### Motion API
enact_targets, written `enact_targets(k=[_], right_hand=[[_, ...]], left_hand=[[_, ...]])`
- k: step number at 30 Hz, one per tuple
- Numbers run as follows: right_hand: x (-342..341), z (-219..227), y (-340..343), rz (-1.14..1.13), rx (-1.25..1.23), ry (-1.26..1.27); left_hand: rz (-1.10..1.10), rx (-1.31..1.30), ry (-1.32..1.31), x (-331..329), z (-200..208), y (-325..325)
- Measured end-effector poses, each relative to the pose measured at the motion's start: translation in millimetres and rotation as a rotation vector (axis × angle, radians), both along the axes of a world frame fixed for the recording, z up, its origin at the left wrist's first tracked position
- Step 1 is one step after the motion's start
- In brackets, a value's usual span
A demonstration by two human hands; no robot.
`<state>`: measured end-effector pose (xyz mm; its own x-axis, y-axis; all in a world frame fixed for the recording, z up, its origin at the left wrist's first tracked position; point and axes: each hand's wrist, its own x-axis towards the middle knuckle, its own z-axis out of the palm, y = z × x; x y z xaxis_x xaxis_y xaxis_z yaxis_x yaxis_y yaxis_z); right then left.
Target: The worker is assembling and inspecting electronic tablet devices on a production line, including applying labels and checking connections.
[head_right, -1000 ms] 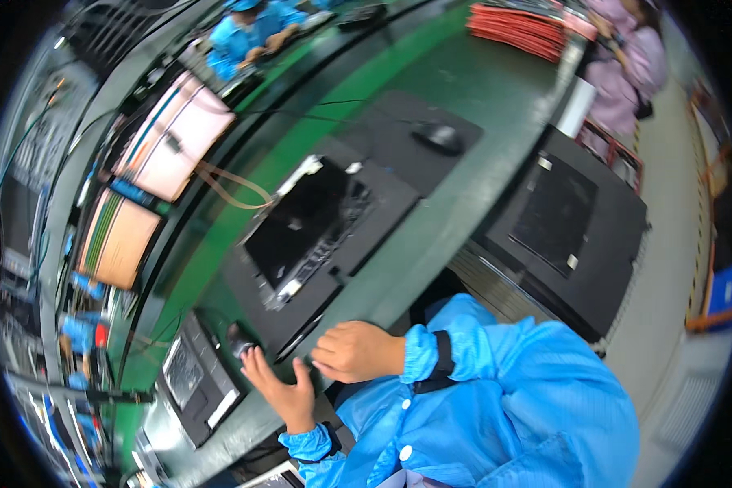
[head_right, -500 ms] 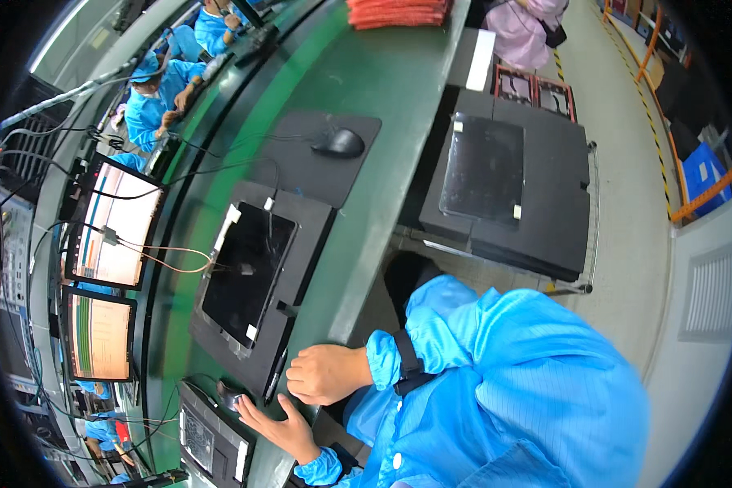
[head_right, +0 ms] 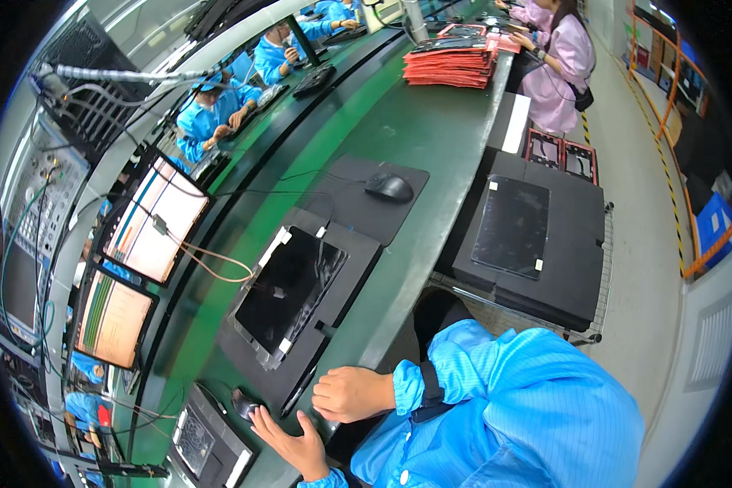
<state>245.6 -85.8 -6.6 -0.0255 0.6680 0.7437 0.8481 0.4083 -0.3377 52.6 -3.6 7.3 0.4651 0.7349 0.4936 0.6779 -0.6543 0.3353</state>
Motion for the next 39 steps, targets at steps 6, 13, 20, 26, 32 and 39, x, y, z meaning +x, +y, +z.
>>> enact_targets(k=[6, 13, 20, 26, 32, 39], right_hand=[[8, 8, -4, -0.003, -0.034, -0.003], [5, 12, -1, 0.013, -0.035, -0.068], [6, 15, 0, 0.017, -0.034, -0.064], [6, 14, 0, 0.025, -0.043, -0.066], [5, 18, 0, 0.019, -0.095, -0.074], [4, 21, 1, 0.020, -0.078, -0.086]], left_hand=[[-0.073, 0.007, -0.054, 5, 1, 4], [-0.046, 0.032, -0.081, 4, 2, 1], [-0.062, 0.047, -0.083, 6, 1, 2], [-0.079, 0.040, -0.074, 5, 1, 0], [-0.059, 0.036, -0.101, 6, 0, 2], [-0.074, 0.018, -0.149, 6, 5, 3]])
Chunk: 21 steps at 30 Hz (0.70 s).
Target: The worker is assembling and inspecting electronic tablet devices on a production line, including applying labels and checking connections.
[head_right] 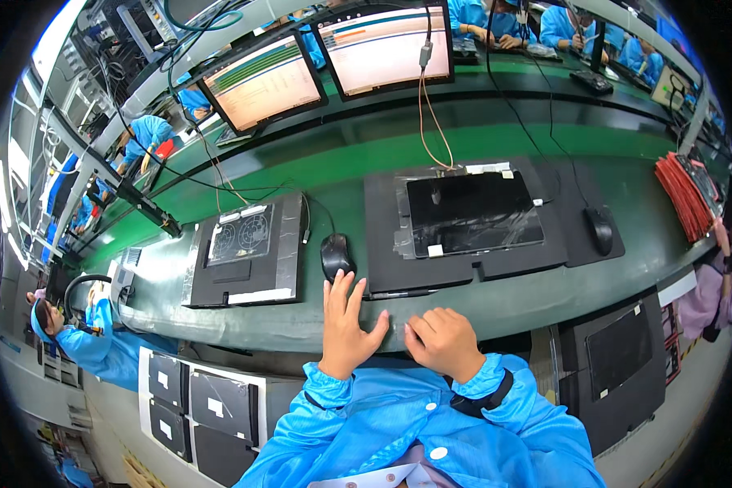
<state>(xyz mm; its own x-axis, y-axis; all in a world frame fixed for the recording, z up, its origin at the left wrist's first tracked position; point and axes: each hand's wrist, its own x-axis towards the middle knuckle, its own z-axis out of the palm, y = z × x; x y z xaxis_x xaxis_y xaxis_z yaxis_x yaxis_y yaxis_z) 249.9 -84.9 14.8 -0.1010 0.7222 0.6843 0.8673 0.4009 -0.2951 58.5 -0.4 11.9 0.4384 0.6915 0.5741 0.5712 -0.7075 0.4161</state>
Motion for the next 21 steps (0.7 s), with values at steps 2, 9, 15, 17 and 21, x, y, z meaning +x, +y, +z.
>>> enact_targets(k=[2, 9, 15, 17, 21], right_hand=[[-0.9, -0.5, 0.7, 0.026, -0.011, -0.004], [0.8, -5.1, -2.9, -0.007, -0.014, 0.025], [0.8, -1.4, -1.3, 0.021, 0.007, 0.016], [1.2, -1.7, -1.8, 0.044, -0.027, -0.010], [1.1, -4.8, -5.5, 0.044, -0.038, -0.004]], left_hand=[[0.000, 0.003, -0.005, -2.2, -0.8, -1.5], [-0.052, 0.005, 0.043, -0.4, 2.4, -4.3], [-0.120, 0.040, 0.115, -0.2, 4.7, -5.0], [-0.225, 0.061, 0.144, -2.0, 4.2, -3.7], [-0.337, 0.085, 0.187, 0.5, 3.8, -2.6]])
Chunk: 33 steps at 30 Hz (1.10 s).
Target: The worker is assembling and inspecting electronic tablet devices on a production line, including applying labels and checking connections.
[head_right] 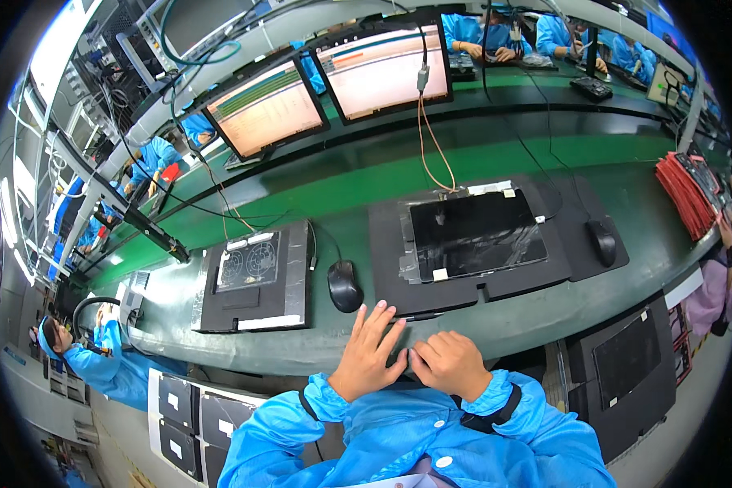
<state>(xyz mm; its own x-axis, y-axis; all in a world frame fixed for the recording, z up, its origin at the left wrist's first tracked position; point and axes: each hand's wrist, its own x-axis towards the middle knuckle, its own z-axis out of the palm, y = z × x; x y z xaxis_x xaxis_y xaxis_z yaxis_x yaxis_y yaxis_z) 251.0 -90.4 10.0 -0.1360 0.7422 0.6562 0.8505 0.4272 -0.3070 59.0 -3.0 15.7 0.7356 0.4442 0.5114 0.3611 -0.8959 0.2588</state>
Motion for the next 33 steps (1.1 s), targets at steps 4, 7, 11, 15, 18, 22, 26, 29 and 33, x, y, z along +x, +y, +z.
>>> enact_targets(k=[4, 7, 11, 15, 18, 22, 26, 29, 33], right_hand=[[1, 2, 3, -0.031, 0.018, 0.023], [0, 1, 4, -0.044, 0.040, 0.053], [1, 3, 7, -0.017, 0.034, 0.033], [-2, 3, 7, 0.025, 0.036, 0.042], [-4, 3, 3, 0.035, -0.004, 0.050], [-5, 4, 1, 0.004, -0.005, 0.055], [-3, -3, 2, -0.050, -0.055, 0.007], [-3, 1, 1, -0.013, -0.028, 0.022], [-1, -5, 3, -0.011, -0.006, 0.022]], left_hand=[[-0.008, 0.015, 0.010, 2, 0, 3], [0.021, -0.022, -0.012, 4, 3, 5], [0.145, -0.105, -0.102, 5, 10, 6], [0.239, -0.120, -0.148, 0, 9, 1], [0.116, -0.122, -0.123, -2, 4, 3], [0.117, -0.129, -0.114, -4, 6, -2], [0.171, -0.075, -0.265, 2, -6, 1], [0.195, -0.029, -0.409, 1, 2, -3], [0.184, -0.035, -0.390, 1, -7, -8]])
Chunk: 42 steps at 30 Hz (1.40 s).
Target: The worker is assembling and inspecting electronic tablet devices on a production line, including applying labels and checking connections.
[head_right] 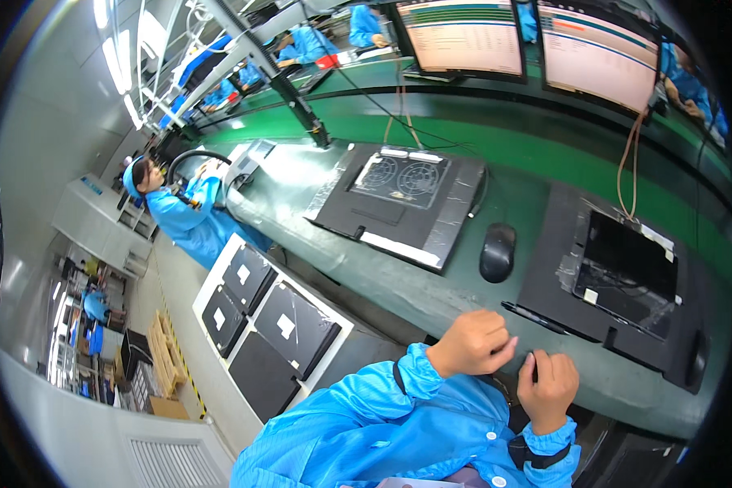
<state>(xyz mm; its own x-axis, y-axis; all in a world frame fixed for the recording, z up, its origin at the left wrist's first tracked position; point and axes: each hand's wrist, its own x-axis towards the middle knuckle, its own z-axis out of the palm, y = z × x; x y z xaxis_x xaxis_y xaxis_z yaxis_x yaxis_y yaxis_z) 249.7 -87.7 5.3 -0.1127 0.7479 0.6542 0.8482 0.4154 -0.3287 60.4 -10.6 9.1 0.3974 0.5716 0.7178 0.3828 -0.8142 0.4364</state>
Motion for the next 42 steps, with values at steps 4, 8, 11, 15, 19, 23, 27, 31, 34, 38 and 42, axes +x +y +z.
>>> enact_targets(k=[4, 8, 11, 15, 19, 23, 27, 31, 34, 38, 42], right_hand=[[-3, 2, -1, -0.004, -0.022, -0.005], [-6, 2, 3, 0.014, 0.002, -0.009], [-5, 2, 1, 0.013, -0.005, 0.003], [-2, 2, 0, 0.002, 0.001, -0.008], [-1, 6, -3, -0.020, -0.013, -0.011], [-2, 6, 2, 0.004, -0.001, -0.013], [-2, 7, 4, -0.006, 0.007, -0.007], [-3, 2, 4, 0.022, 0.044, 0.011], [1, 4, 1, 0.000, 0.045, -0.007], [2, 6, 1, 0.001, 0.042, -0.002], [4, 7, 0, -0.006, 0.027, -0.005]], left_hand=[[0.000, 0.010, 0.000, -1, 0, 0], [-0.016, -0.035, 0.029, -6, -5, 0], [-0.035, -0.063, 0.032, -6, -2, 1], [-0.047, -0.075, 0.032, -2, -2, 1], [-0.048, -0.079, 0.054, 1, -1, 2], [-0.017, -0.110, 0.103, -2, -5, 3], [-0.051, -0.158, 0.134, -4, 0, 4], [-0.014, -0.179, 0.200, -6, 0, 5], [-0.026, -0.187, 0.195, -1, 1, 6], [-0.017, -0.197, 0.158, 4, 4, 5], [-0.026, -0.184, 0.169, 5, 4, 6]])
